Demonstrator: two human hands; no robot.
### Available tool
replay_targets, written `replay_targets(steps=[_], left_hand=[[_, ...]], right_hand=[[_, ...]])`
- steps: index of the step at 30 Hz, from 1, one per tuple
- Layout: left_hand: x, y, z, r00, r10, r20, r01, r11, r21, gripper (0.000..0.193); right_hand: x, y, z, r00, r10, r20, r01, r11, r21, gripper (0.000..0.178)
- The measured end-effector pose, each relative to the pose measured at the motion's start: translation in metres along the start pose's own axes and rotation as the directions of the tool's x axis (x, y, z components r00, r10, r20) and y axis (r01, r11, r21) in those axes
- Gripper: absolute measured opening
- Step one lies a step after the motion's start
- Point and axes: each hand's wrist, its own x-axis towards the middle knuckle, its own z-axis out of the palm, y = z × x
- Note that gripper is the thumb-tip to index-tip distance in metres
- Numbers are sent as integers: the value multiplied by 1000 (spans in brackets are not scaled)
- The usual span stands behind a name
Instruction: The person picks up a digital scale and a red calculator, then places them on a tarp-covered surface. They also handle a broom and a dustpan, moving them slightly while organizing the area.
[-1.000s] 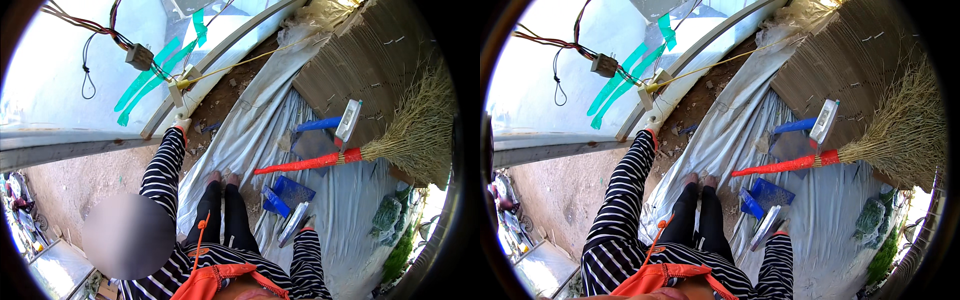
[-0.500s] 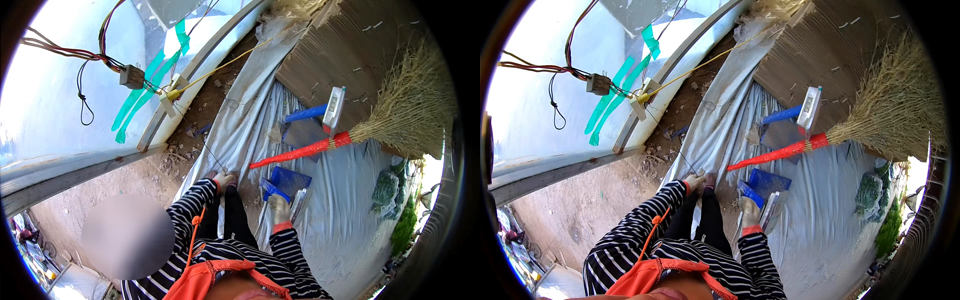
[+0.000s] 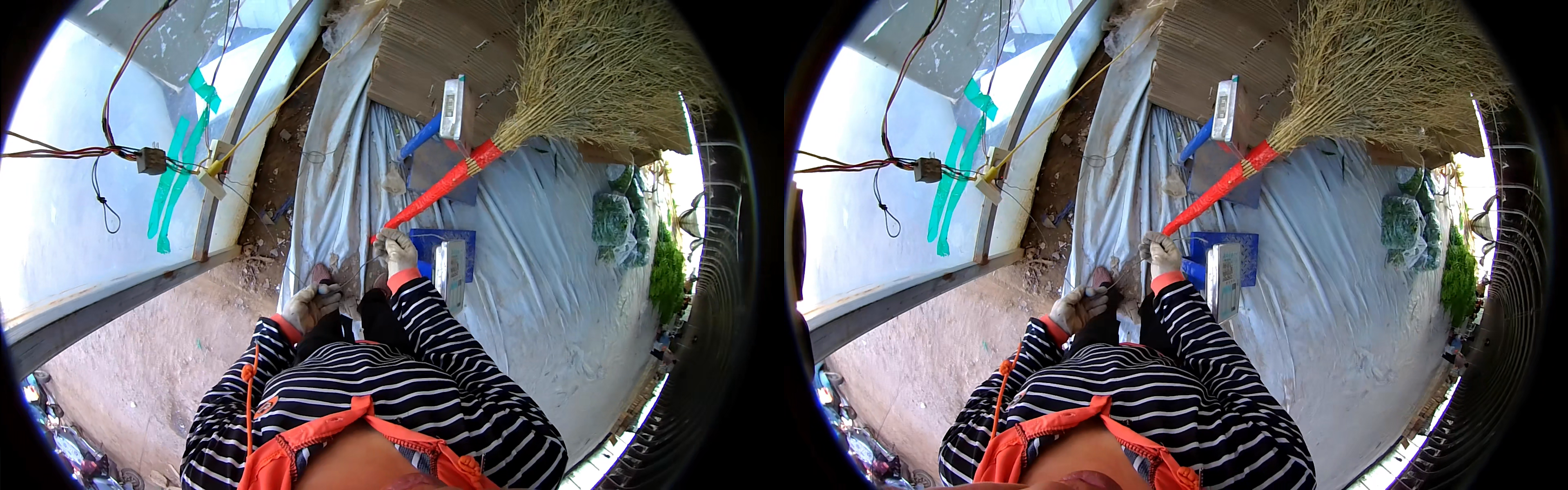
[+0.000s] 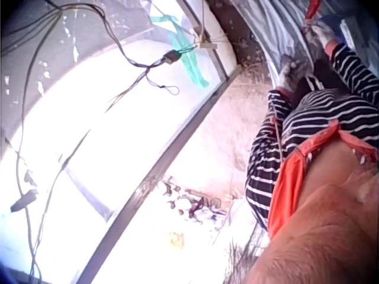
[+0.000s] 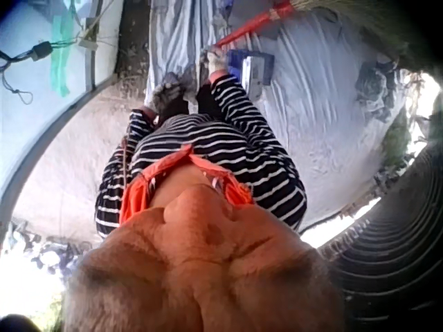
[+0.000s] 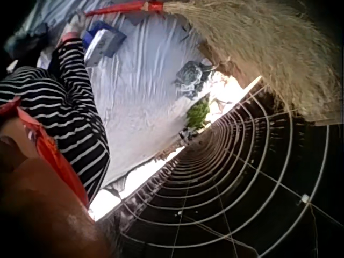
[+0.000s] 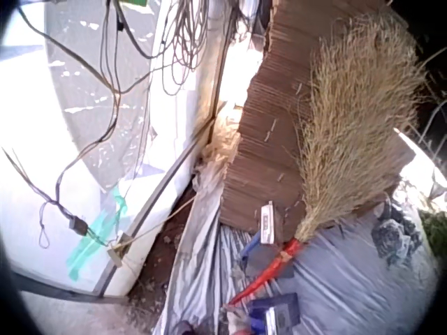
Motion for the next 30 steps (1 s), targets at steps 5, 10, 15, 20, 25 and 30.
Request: replay_targets(steps=[5,10,15,20,25,30], left_hand=[[7,-5,-32,985,-44,-168,70,986,152,29],[10,-7,-44,969,-8,-248,69,969,237,36],[13,-18,-28,960,9,-280,78,951,299,40],[33,-36,-33,926,51,-373,54,962,267,30],[-1,52,-156,265,355,-897,-363,898,248,30],[13,85,-170,354,508,-785,-29,845,534,33]], right_hand=[[-24,-37,-3,960,-247,134,265,955,-136,19],[-56,-71,-12,903,-311,297,377,905,-197,21],[-68,-88,-33,845,-353,401,468,851,-237,22],[-63,-82,-89,947,-1,320,141,899,-414,23],[-88,-100,-78,633,750,192,-331,486,-809,50],[-84,-75,-130,782,586,211,-297,649,-700,35]])
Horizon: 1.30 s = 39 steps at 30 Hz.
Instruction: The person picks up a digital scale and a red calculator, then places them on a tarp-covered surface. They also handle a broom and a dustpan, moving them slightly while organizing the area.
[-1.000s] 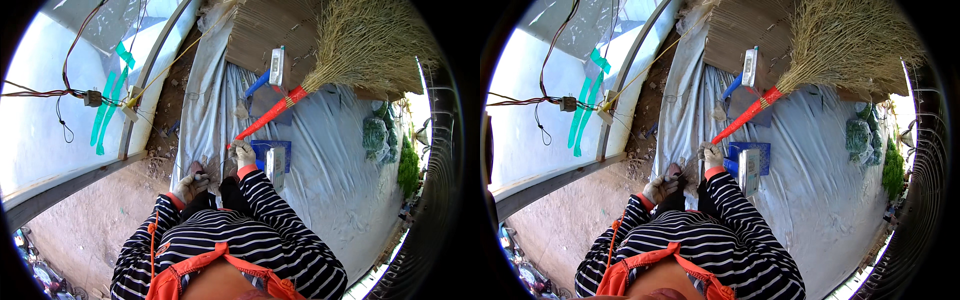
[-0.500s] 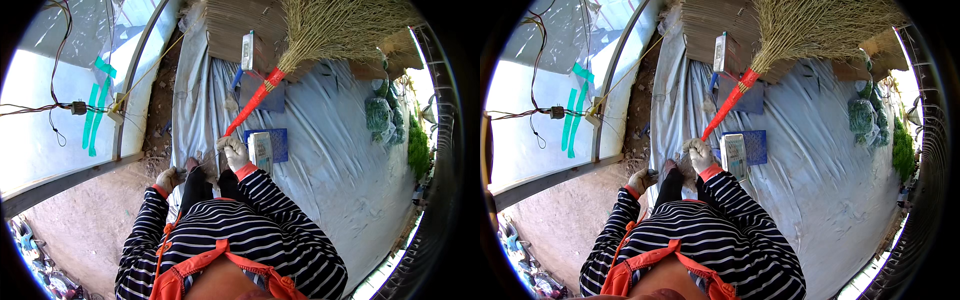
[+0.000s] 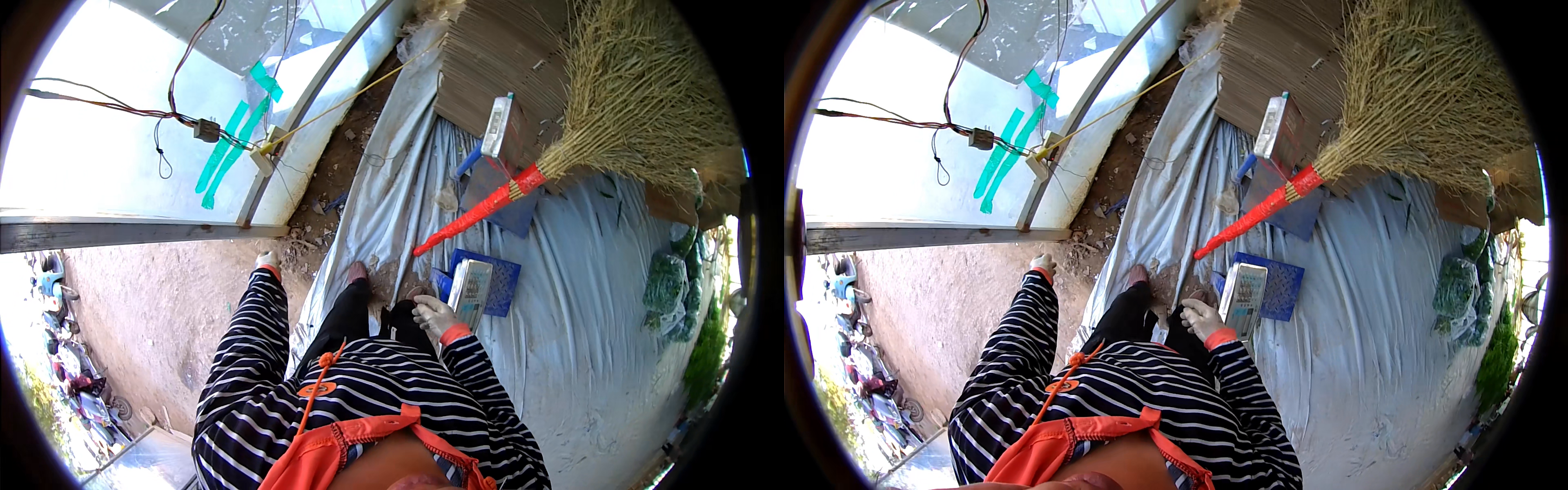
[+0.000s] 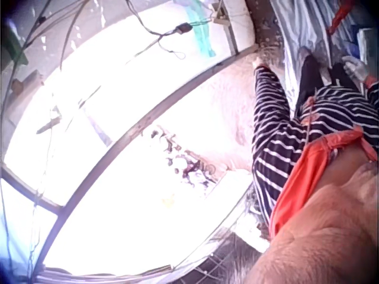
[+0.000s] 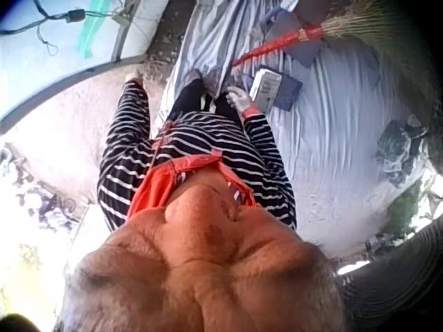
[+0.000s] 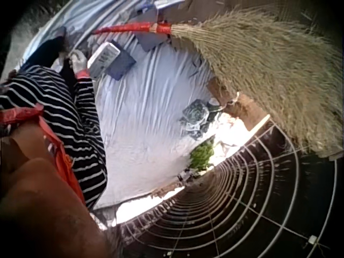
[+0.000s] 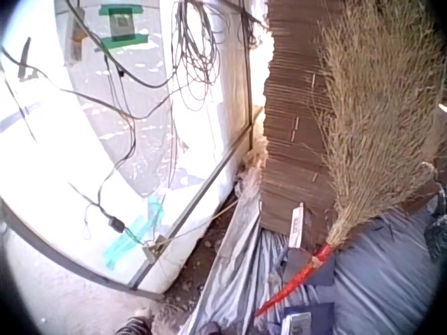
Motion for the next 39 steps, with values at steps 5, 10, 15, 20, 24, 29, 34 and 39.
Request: replay_targets(steps=[5,10,15,20,24,29,34,39], left_hand=[[21,56,82,930,296,217,-322,941,99,36],[53,112,185,927,337,163,-369,898,241,45],[139,176,206,981,159,-109,-169,981,-97,71],[171,201,218,918,38,-395,-102,985,-142,88],[162,208,205,923,6,-384,-186,882,-433,72],[178,223,188,991,0,-131,-86,756,-649,64],[208,212,183,997,32,-74,-77,668,-740,34],[212,184,175,977,210,-33,-174,699,-694,22]], right_hand=[[23,17,-6,983,16,-183,6,993,120,29],[53,24,2,944,160,-290,-96,970,221,27],[97,22,37,949,215,-229,-141,943,303,27],[131,21,50,937,266,-225,-196,936,291,29],[149,5,59,948,252,-195,-189,937,295,30],[157,-8,56,953,239,-187,-185,945,268,27],[155,11,44,946,260,-192,-212,948,237,26],[149,30,40,943,280,-180,-228,937,264,26]])
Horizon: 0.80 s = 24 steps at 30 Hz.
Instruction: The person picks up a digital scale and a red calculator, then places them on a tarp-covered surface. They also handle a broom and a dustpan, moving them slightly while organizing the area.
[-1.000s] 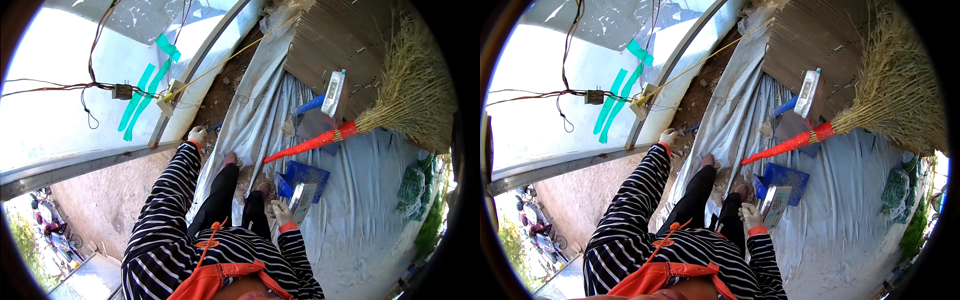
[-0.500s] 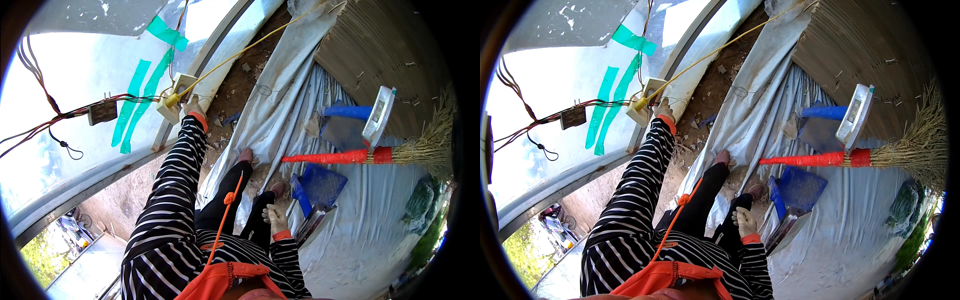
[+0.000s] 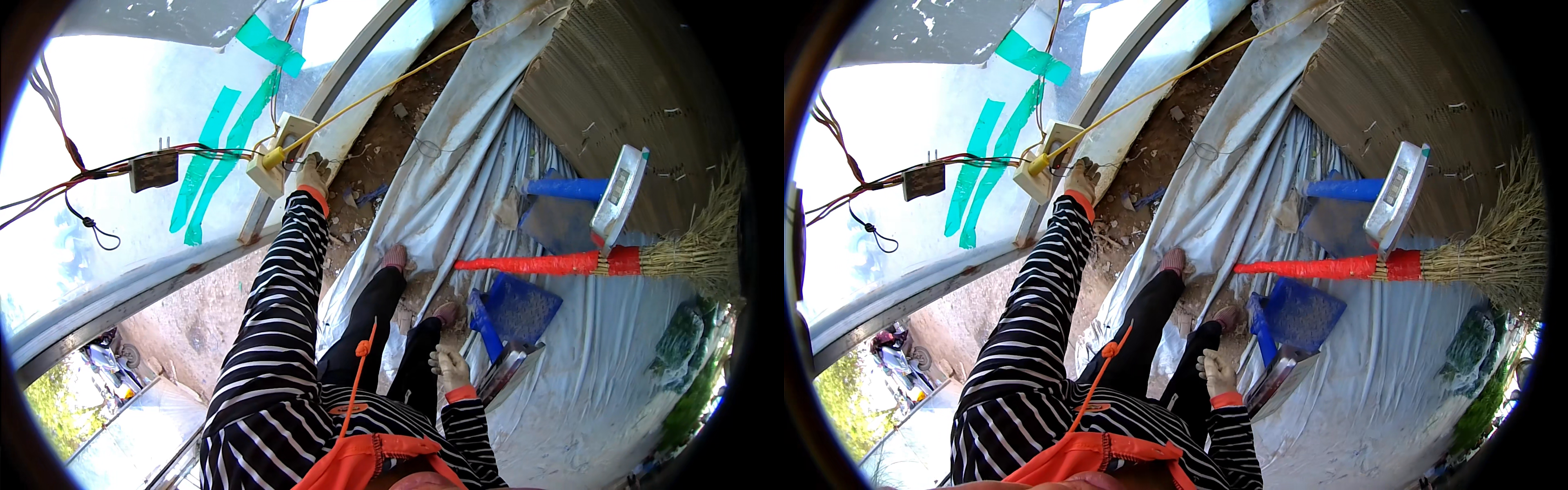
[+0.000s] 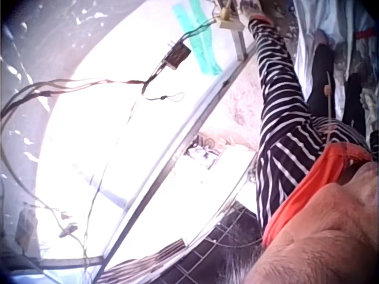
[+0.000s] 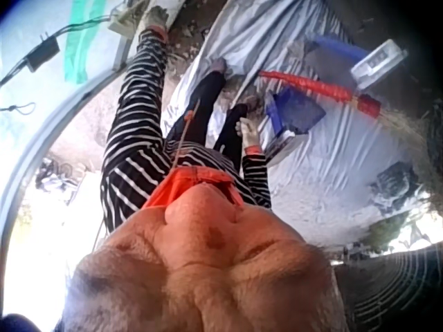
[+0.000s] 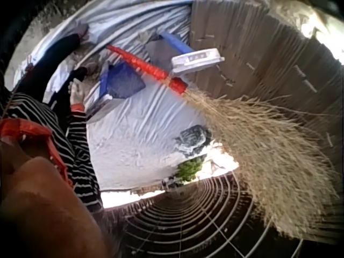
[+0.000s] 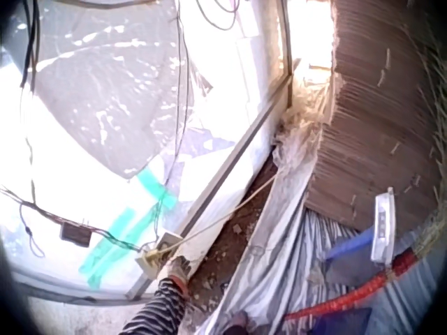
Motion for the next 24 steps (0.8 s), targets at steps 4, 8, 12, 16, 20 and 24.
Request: replay_targets(steps=[4,8,12,16,20,24], left_hand=[[-35,-23,-25,998,-42,48,32,982,186,21],[-81,-37,-39,970,-206,126,183,967,178,25],[-137,-42,-39,915,-269,300,216,956,200,29],[-183,-38,-43,876,-327,355,285,944,166,31],[-214,-38,-52,859,-405,314,355,912,206,29],[-220,-43,-71,860,-425,284,392,905,167,24]], right_hand=[[-5,5,-4,999,-37,16,37,999,-14,27],[-11,6,-10,998,-55,17,55,998,-34,28],[-14,11,-14,995,-97,19,97,995,-19,28],[-21,9,-14,992,-126,32,127,991,-33,27],[-30,7,-16,984,-175,41,177,983,-41,26],[-37,8,-21,980,-194,45,197,977,-78,25]])
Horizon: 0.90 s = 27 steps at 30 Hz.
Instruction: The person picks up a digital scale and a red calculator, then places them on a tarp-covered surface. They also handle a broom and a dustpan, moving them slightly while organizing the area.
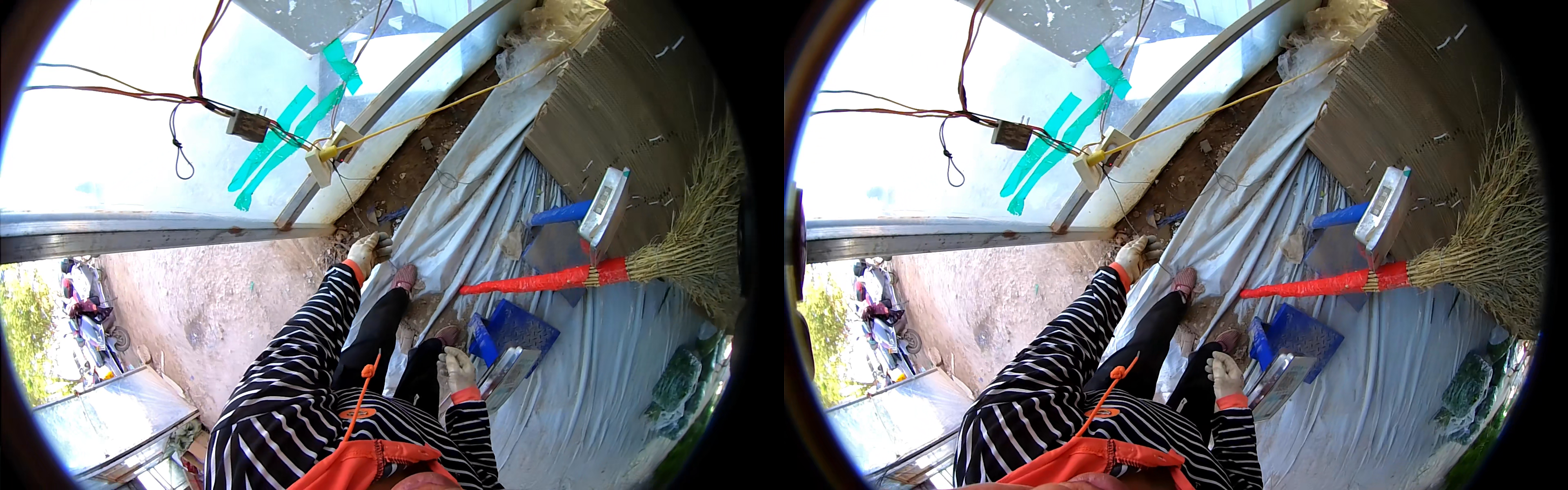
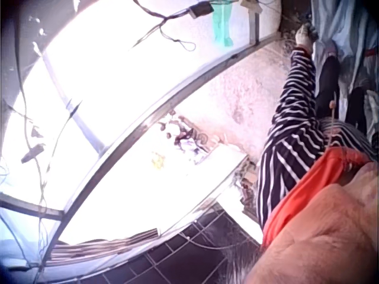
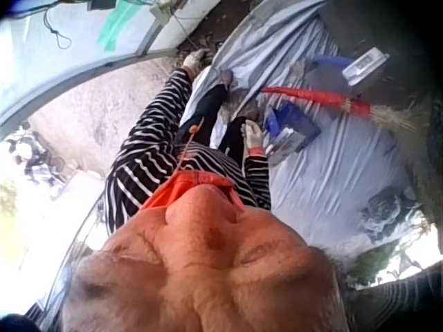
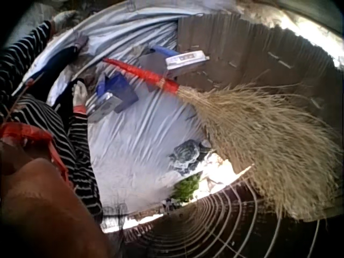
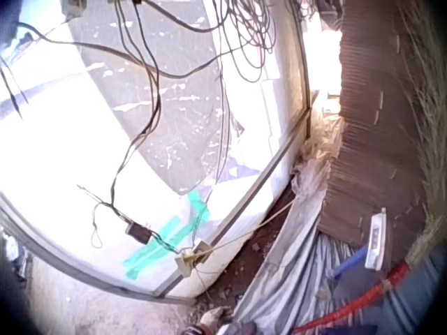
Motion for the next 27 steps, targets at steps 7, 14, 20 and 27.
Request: replay_targets(steps=[7,14,20,27], left_hand=[[-16,-35,-22,999,-34,-32,41,962,269,28],[-69,-91,-16,955,-284,80,222,869,442,27],[-112,-107,9,922,-343,178,244,873,421,28],[-113,-104,16,917,-351,188,246,871,425,25]], right_hand=[[-7,15,-10,999,40,3,-40,995,-90,25],[-2,23,2,999,8,51,-4,996,-87,25],[-5,15,14,997,-20,80,28,994,-104,25],[-8,14,15,998,-35,52,42,989,-143,25]])
